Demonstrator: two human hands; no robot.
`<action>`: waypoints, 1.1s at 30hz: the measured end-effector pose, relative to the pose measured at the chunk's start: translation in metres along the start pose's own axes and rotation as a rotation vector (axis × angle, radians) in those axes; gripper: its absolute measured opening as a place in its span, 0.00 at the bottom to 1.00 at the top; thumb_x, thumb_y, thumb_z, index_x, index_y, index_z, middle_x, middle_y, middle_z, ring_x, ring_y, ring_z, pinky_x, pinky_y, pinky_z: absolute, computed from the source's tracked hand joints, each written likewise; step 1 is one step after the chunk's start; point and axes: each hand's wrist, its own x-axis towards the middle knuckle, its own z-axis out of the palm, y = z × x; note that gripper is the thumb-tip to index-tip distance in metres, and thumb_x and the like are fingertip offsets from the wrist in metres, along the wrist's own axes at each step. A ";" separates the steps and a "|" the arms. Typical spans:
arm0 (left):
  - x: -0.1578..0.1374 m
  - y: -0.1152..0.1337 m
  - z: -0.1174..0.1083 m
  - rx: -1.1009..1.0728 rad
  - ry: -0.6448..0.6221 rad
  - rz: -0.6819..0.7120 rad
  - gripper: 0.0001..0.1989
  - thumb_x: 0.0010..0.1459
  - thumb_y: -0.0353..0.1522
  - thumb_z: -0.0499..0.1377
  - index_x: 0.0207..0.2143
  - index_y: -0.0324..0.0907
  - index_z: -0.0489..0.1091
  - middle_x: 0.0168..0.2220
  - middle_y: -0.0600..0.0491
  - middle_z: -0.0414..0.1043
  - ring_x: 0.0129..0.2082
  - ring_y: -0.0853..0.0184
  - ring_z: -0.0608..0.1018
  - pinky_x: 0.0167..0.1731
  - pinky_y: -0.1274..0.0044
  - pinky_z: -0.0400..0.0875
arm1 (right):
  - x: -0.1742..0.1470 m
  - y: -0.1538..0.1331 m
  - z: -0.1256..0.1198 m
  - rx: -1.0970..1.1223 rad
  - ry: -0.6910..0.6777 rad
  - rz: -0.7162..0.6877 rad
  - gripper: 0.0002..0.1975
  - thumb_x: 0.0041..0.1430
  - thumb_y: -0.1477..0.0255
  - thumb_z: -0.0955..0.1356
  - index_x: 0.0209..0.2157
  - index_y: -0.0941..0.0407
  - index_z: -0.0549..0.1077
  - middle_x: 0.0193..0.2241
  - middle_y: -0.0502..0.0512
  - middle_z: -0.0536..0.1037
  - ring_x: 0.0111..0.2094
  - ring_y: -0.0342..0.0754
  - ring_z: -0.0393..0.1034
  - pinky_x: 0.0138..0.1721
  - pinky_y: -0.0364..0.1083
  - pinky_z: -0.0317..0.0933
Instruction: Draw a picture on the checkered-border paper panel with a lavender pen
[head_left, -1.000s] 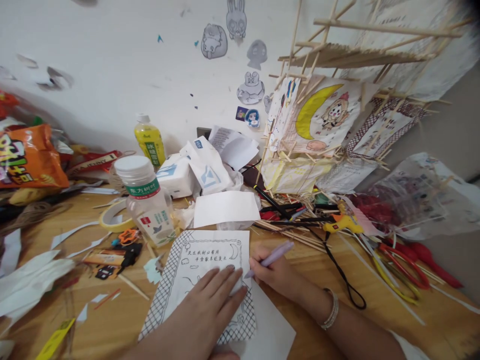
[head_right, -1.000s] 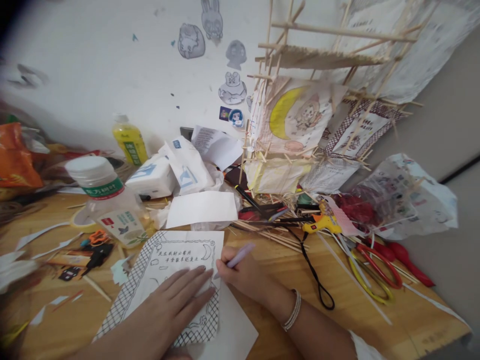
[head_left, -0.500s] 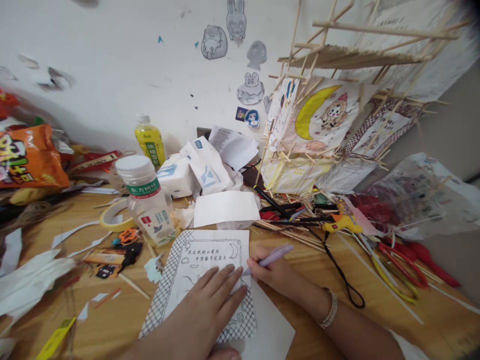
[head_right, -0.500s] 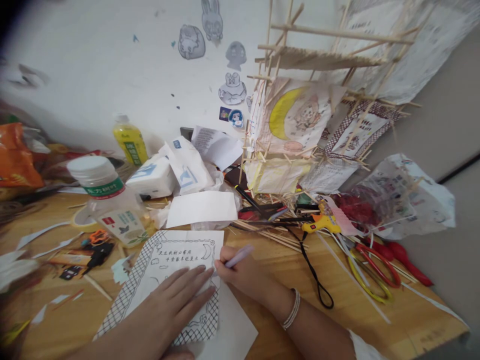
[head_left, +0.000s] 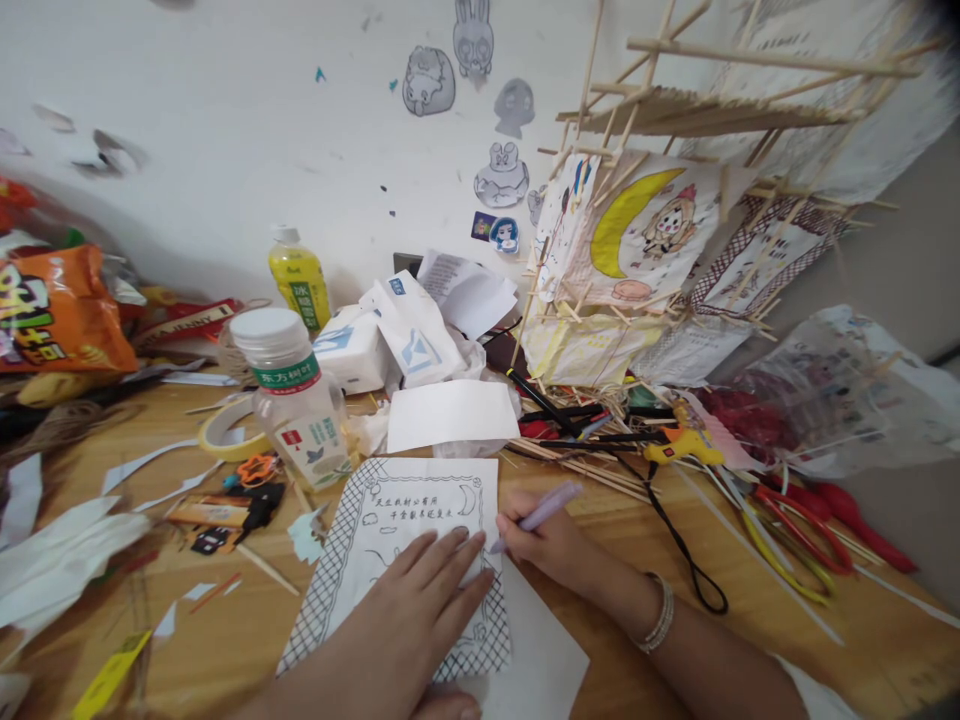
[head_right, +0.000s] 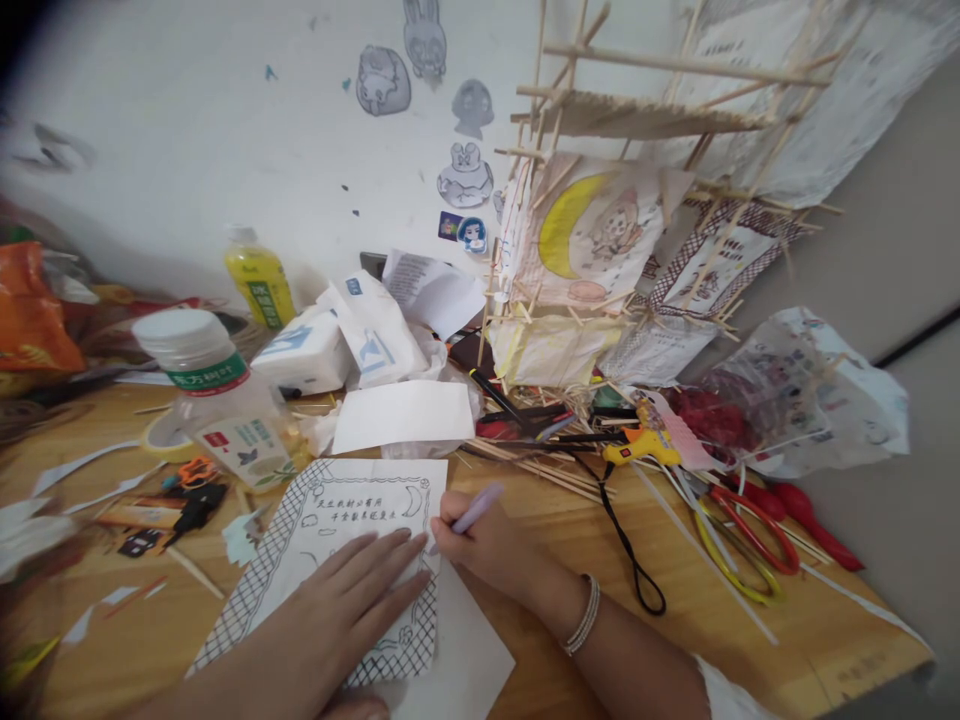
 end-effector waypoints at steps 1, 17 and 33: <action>0.000 0.000 0.000 -0.004 0.007 0.002 0.36 0.63 0.49 0.52 0.65 0.37 0.51 0.66 0.36 0.41 0.64 0.44 0.49 0.57 0.48 0.51 | 0.000 0.000 0.000 0.017 -0.001 -0.010 0.13 0.60 0.72 0.61 0.22 0.54 0.56 0.21 0.44 0.58 0.24 0.42 0.53 0.26 0.43 0.48; -0.001 0.002 -0.003 0.004 -0.025 -0.012 0.36 0.63 0.50 0.50 0.66 0.37 0.50 0.66 0.36 0.40 0.65 0.44 0.48 0.57 0.49 0.49 | 0.000 -0.004 0.000 0.043 0.023 -0.023 0.13 0.58 0.73 0.61 0.21 0.54 0.55 0.20 0.44 0.57 0.23 0.42 0.53 0.25 0.42 0.49; -0.002 0.000 0.001 -0.001 0.043 -0.001 0.36 0.62 0.49 0.53 0.65 0.38 0.53 0.65 0.37 0.44 0.64 0.44 0.51 0.57 0.49 0.53 | -0.001 0.003 0.002 0.032 0.037 0.032 0.14 0.57 0.73 0.61 0.20 0.53 0.53 0.20 0.44 0.55 0.23 0.42 0.53 0.25 0.43 0.49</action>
